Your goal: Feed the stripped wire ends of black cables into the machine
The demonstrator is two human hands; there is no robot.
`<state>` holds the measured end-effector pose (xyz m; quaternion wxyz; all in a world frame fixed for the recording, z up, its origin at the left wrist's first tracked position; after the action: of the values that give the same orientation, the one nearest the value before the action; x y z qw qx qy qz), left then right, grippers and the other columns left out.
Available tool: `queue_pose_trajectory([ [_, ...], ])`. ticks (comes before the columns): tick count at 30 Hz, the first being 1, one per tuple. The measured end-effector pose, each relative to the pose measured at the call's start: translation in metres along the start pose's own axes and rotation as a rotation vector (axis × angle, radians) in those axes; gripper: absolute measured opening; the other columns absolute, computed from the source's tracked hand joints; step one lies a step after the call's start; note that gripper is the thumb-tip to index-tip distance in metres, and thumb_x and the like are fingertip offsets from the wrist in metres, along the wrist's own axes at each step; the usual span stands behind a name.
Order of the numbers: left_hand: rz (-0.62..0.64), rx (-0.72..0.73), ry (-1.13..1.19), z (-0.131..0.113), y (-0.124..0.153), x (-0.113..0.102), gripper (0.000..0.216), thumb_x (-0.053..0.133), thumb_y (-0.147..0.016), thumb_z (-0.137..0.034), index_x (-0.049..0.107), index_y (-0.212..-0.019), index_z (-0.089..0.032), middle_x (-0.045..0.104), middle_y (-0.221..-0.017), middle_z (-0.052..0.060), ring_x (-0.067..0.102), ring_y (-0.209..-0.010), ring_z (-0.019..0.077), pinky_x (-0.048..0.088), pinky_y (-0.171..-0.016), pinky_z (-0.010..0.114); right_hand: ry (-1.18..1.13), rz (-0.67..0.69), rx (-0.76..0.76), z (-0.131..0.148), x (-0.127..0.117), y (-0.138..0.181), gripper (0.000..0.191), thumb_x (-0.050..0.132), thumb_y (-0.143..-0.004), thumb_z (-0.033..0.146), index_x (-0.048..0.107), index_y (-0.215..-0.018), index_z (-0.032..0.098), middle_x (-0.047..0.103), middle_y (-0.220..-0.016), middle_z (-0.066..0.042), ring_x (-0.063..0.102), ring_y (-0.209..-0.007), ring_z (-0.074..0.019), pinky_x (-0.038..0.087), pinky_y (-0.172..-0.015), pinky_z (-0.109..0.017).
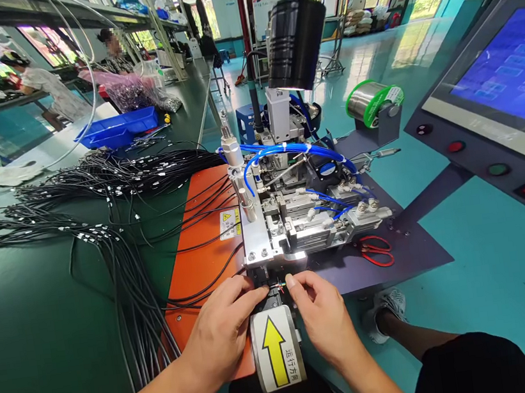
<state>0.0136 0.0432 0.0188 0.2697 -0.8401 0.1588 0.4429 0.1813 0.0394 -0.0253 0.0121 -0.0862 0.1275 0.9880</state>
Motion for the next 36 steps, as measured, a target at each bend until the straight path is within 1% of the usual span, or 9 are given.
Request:
queue_pose_trajectory([
  [5,0.004,0.001,0.004,0.0,0.0,0.001,0.025,0.047,-0.096,-0.012,0.067,-0.111,-0.017,0.059,-0.096,0.009,0.056,-0.088,0.0226,0.053,-0.078,0.037,0.005,0.106,0.02,0.008,0.003,0.007,0.034,0.057,-0.092,0.046,0.063,-0.074,0.018,0.055,-0.069,0.001,0.044,-0.064,-0.0136,0.035,-0.058,-0.025],
  [11,-0.009,0.014,0.009,-0.001,0.0,0.0,0.026,0.046,-0.095,-0.01,0.067,-0.11,-0.016,0.059,-0.094,0.009,0.055,-0.086,0.0222,0.053,-0.075,0.036,0.23,0.0,-0.097,0.023,0.0,0.005,0.028,0.054,-0.093,0.041,0.06,-0.075,0.02,0.054,-0.074,0.002,0.049,-0.067,-0.0145,0.038,-0.061,-0.025],
  [19,-0.043,0.039,0.042,0.0,0.0,0.0,0.028,0.044,-0.096,-0.01,0.067,-0.111,-0.016,0.06,-0.095,0.009,0.055,-0.086,0.0213,0.051,-0.075,0.035,0.274,0.038,-0.145,0.025,-0.001,-0.001,0.028,0.049,-0.096,0.038,0.056,-0.075,0.021,0.052,-0.076,0.002,0.049,-0.069,-0.0147,0.038,-0.061,-0.025],
  [23,-0.064,0.055,0.037,0.0,0.002,-0.001,0.026,0.044,-0.097,-0.012,0.066,-0.11,-0.016,0.062,-0.093,0.008,0.055,-0.083,0.0203,0.051,-0.073,0.034,0.296,0.048,-0.13,0.02,-0.004,-0.003,0.028,0.049,-0.097,0.039,0.055,-0.075,0.022,0.051,-0.074,0.002,0.049,-0.069,-0.0153,0.039,-0.062,-0.026],
  [25,-0.065,0.056,0.03,0.0,0.002,-0.001,0.025,0.045,-0.097,-0.013,0.066,-0.109,-0.016,0.063,-0.093,0.007,0.056,-0.083,0.02,0.05,-0.073,0.034,0.322,0.027,-0.161,0.02,-0.007,-0.002,0.025,0.049,-0.098,0.038,0.059,-0.082,0.022,0.054,-0.078,0.002,0.051,-0.07,-0.0157,0.041,-0.064,-0.027],
  [27,-0.072,0.063,0.03,-0.001,0.002,-0.001,0.024,0.045,-0.097,-0.012,0.066,-0.108,-0.016,0.064,-0.093,0.008,0.056,-0.084,0.0202,0.051,-0.074,0.034,0.343,0.011,-0.244,0.022,-0.01,-0.001,0.019,0.048,-0.099,0.036,0.062,-0.097,0.023,0.058,-0.087,0.0,0.056,-0.079,-0.017,0.044,-0.072,-0.028],
  [30,-0.098,0.085,0.037,-0.003,0.001,-0.003,0.023,0.045,-0.097,-0.012,0.066,-0.106,-0.015,0.065,-0.095,0.008,0.057,-0.087,0.0209,0.052,-0.078,0.035,0.355,0.071,-0.392,0.029,-0.008,0.002,0.021,0.046,-0.101,0.029,0.062,-0.113,0.024,0.06,-0.1,-0.003,0.058,-0.095,-0.0181,0.045,-0.085,-0.029],
  [32,-0.11,0.09,0.031,-0.003,0.0,-0.003,0.023,0.046,-0.097,-0.012,0.067,-0.106,-0.015,0.065,-0.095,0.009,0.058,-0.088,0.021,0.053,-0.078,0.035,0.36,0.099,-0.447,0.032,-0.006,0.003,0.022,0.046,-0.101,0.026,0.063,-0.115,0.025,0.06,-0.102,-0.003,0.059,-0.096,-0.0175,0.045,-0.085,-0.028],
  [36,-0.097,0.086,0.022,-0.004,0.0,-0.003,0.023,0.046,-0.097,-0.012,0.066,-0.107,-0.016,0.065,-0.095,0.008,0.058,-0.088,0.0203,0.053,-0.079,0.034,0.358,0.053,-0.469,0.035,-0.008,0.004,0.02,0.048,-0.1,0.026,0.065,-0.11,0.024,0.06,-0.098,-0.003,0.059,-0.091,-0.0173,0.046,-0.081,-0.029],
])
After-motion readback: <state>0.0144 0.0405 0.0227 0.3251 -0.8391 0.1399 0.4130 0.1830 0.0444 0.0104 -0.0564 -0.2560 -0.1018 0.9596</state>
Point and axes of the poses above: each hand's wrist, its own y-axis away from the middle knuckle, its own x-axis out of the palm, z = x × y, the point moved 5 cm from there along -y, towards the middle knuckle
